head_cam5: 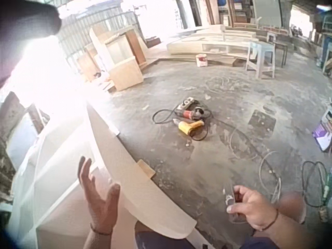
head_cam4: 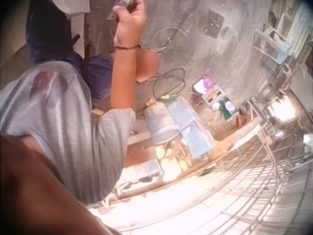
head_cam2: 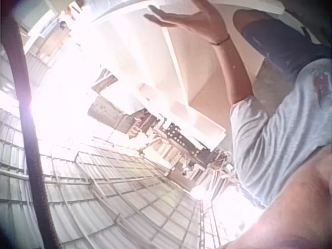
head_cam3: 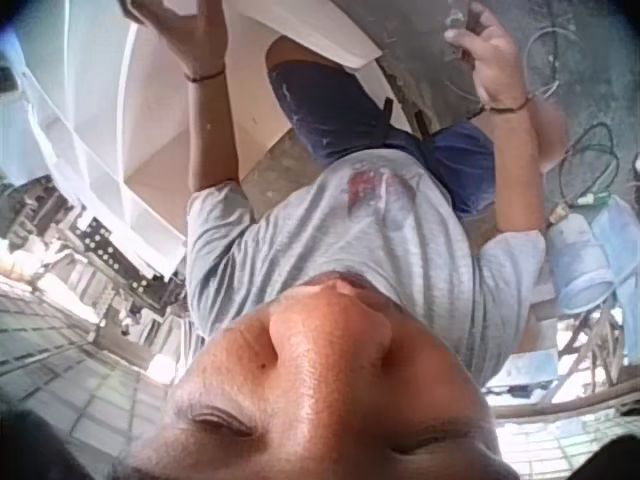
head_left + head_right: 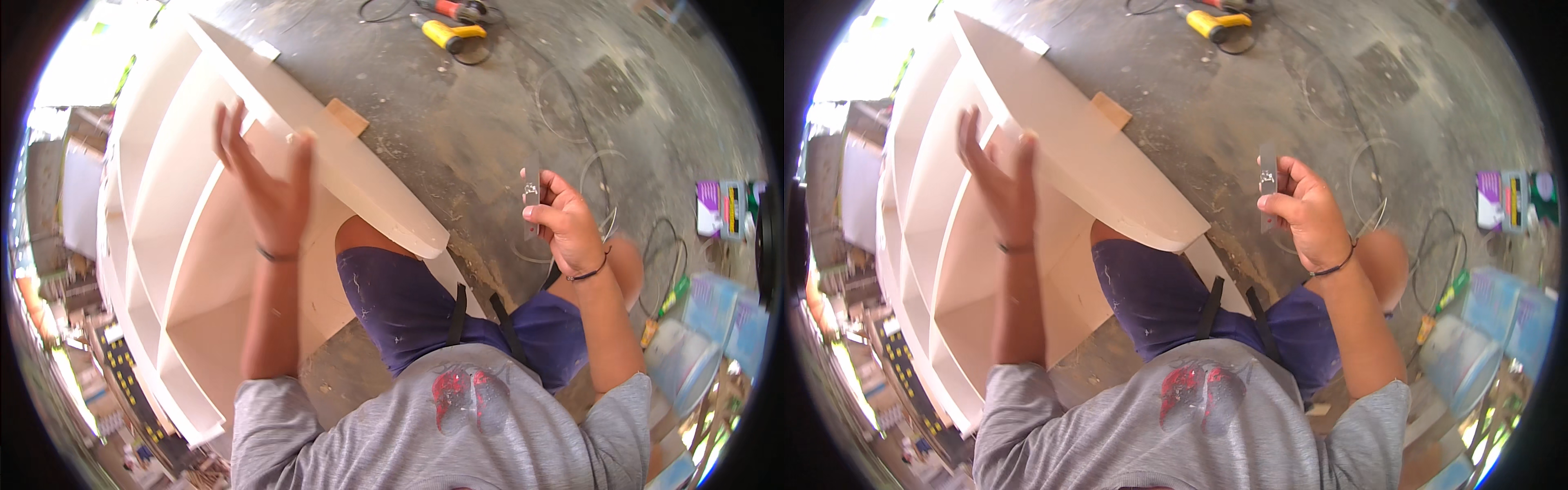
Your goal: The person uses a small blade to trim and scrape excess material or glue from the edges and corners of a white wooden cabinet.
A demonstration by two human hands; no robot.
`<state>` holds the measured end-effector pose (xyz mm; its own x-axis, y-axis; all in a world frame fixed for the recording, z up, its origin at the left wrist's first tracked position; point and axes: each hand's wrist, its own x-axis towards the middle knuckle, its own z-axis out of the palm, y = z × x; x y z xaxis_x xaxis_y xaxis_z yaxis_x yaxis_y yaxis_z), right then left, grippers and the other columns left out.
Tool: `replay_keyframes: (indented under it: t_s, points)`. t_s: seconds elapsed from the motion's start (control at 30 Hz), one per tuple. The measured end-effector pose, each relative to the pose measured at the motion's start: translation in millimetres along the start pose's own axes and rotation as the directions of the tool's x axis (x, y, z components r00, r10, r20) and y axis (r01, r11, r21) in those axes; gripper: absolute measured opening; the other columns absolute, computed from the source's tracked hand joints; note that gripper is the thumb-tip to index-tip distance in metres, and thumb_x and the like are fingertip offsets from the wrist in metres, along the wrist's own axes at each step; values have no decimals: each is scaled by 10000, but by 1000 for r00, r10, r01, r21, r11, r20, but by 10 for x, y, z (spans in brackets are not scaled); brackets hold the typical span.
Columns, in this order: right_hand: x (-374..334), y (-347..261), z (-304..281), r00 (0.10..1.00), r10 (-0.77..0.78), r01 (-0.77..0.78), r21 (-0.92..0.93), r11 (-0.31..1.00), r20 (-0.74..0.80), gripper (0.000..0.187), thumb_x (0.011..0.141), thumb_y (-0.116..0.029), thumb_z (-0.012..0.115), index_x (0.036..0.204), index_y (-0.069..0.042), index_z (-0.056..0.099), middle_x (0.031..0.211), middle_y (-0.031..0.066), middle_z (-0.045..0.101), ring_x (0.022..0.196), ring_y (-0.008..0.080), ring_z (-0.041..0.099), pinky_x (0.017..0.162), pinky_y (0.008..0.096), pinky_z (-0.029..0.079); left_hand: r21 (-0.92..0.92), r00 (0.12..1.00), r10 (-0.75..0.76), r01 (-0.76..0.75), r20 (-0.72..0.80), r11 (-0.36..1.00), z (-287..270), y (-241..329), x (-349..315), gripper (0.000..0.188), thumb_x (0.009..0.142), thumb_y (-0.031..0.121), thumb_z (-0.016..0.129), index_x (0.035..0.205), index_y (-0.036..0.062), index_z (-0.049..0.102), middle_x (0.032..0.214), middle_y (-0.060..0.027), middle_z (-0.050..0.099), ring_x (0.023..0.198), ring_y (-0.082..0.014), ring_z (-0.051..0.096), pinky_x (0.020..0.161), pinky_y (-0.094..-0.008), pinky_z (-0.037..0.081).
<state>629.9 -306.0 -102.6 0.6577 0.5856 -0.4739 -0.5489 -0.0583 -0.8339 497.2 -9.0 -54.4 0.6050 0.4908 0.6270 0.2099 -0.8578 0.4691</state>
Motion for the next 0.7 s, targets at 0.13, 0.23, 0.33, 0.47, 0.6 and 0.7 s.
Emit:
replay_keyframes:
  t_s: [0.13,0.23,0.33,0.47,0.6,0.7]
  points:
    - [421,-347,0,967,-24,48,-89,995,255,320,795,-41,633,1113,-48,586,849,-33,562,729,54,507,634,211,419,-528,914,-400,375,72,762,205,616,-739,823,794,28,682,1455,-13,194,1453,-216,290,1303,-300,402,965,-395,440]
    - [747,-480,-70,921,-11,74,-146,987,388,301,804,-47,641,1101,-41,593,837,-31,567,728,56,507,649,212,424,-345,840,-542,514,19,785,241,809,-814,796,790,-8,651,1442,-53,194,1364,-241,419,1172,-273,537,859,-342,506]
    - [986,-336,-261,900,-60,155,-188,970,431,267,809,-30,628,1075,-28,602,831,-23,567,734,60,515,658,219,434,-121,852,-521,513,-52,850,315,848,-854,701,842,-16,584,1433,-64,211,1329,-225,475,1152,-262,553,900,-299,484]
    - [1222,-34,-839,822,-78,375,-434,819,564,208,804,7,599,1011,-5,617,830,-6,564,732,68,524,653,227,448,-37,839,-495,501,-227,865,485,936,-733,528,867,-15,549,1345,-104,345,1208,-207,572,1083,-202,586,887,-274,482]
    - [1372,-127,-928,748,22,330,-401,854,663,197,794,26,589,987,2,621,820,2,569,721,72,522,641,230,449,-25,739,-556,593,-381,805,510,852,-580,403,863,59,555,1237,-75,487,1030,-167,659,854,-147,636,747,-273,510]
    - [1658,-201,-1008,754,9,335,-396,855,657,207,795,30,592,997,-1,621,812,-7,575,722,69,520,640,225,444,20,711,-537,611,-455,792,560,773,-503,391,883,108,561,1235,-50,497,1002,-143,662,835,-153,628,750,-278,506]
